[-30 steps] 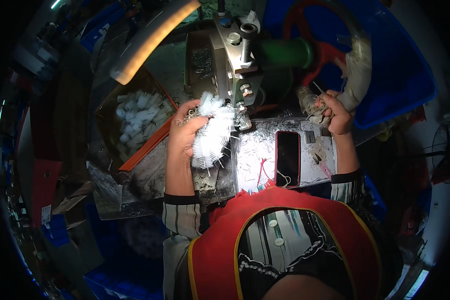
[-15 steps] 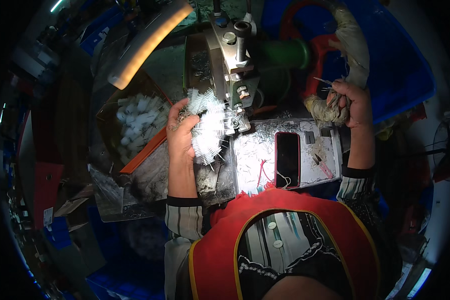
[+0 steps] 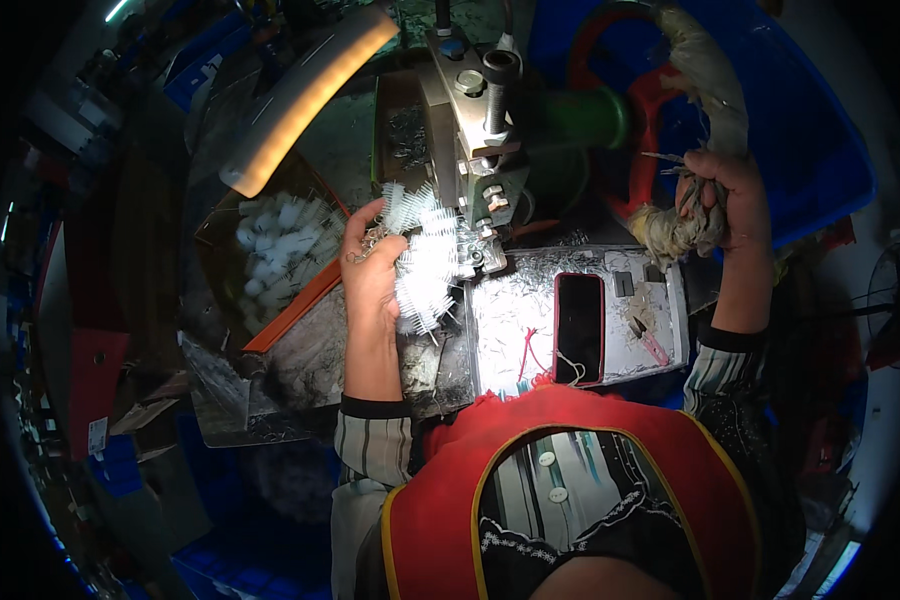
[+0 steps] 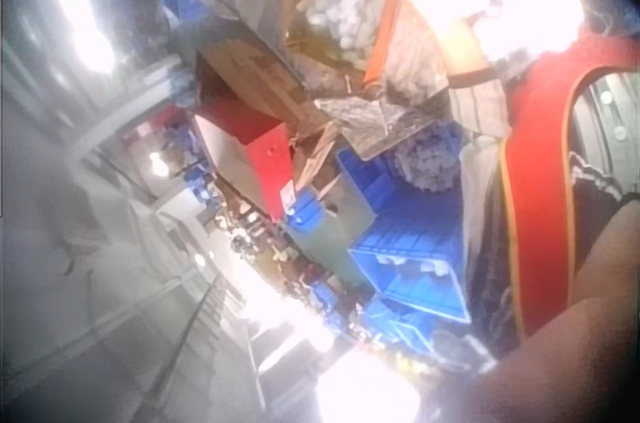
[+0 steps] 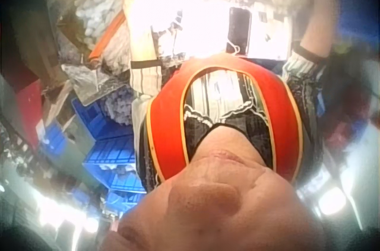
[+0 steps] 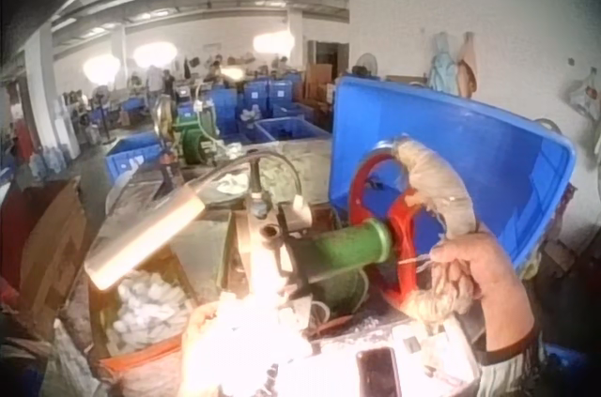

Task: The person assembles small white plastic components using a manual press machine.

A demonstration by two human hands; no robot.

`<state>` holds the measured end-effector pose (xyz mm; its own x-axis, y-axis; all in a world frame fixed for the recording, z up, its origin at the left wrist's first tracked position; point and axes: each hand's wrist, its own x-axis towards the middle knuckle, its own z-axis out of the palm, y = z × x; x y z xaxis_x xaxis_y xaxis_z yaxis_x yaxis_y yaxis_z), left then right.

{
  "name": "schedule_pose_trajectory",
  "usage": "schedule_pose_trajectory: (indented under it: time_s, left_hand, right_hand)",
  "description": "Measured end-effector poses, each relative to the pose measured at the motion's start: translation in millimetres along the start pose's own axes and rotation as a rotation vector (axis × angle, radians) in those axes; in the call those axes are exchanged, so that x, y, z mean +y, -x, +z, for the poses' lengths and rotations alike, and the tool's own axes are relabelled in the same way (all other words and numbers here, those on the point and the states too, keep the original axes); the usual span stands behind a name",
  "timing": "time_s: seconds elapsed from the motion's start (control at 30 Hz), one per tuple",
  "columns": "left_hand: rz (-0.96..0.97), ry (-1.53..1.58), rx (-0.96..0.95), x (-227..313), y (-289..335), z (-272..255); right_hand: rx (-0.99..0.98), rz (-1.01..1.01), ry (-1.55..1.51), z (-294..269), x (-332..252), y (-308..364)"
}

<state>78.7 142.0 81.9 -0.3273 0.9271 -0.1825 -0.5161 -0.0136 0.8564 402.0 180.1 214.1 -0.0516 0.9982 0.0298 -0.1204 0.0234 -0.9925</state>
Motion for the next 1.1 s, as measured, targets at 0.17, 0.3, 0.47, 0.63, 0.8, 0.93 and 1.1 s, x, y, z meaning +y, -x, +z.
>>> schedule_pose_trajectory:
  time_s: [0.17,0.3,0.47,0.63,0.8,0.93,1.1]
  left_hand:
    - [-0.006,0.000,0.000,0.2,-2.1,0.7]
    - [-0.003,-0.028,-0.006,0.7,-2.9,1.3]
    - [0.028,-0.006,0.041,-1.5,-3.1,1.5]
    - [-0.008,-0.015,-0.036,3.8,-3.7,-1.8]
    - [0.007,-0.031,-0.003,1.4,-2.6,-4.9]
    - [0.000,-0.025,-0.021,-0.3,-4.3,-2.4]
    - [0.008,-0.019,-0.014,-1.1,-4.6,-3.0]
  right_hand:
    - [0.117,-0.029,0.044,1.6,6.5,5.4]
    - [0.104,-0.050,0.028,3.9,10.0,7.7]
    - [0.320,-0.243,0.064,9.9,61.3,18.4]
    - [0.034,-0.192,0.040,-27.5,124.1,11.9]
    - [0.096,-0.060,-0.049,-7.0,62.7,17.2]
    - [0.177,-0.036,0.021,5.5,17.8,9.2]
    - [0.070,-0.058,0.005,-0.1,13.9,3.9]
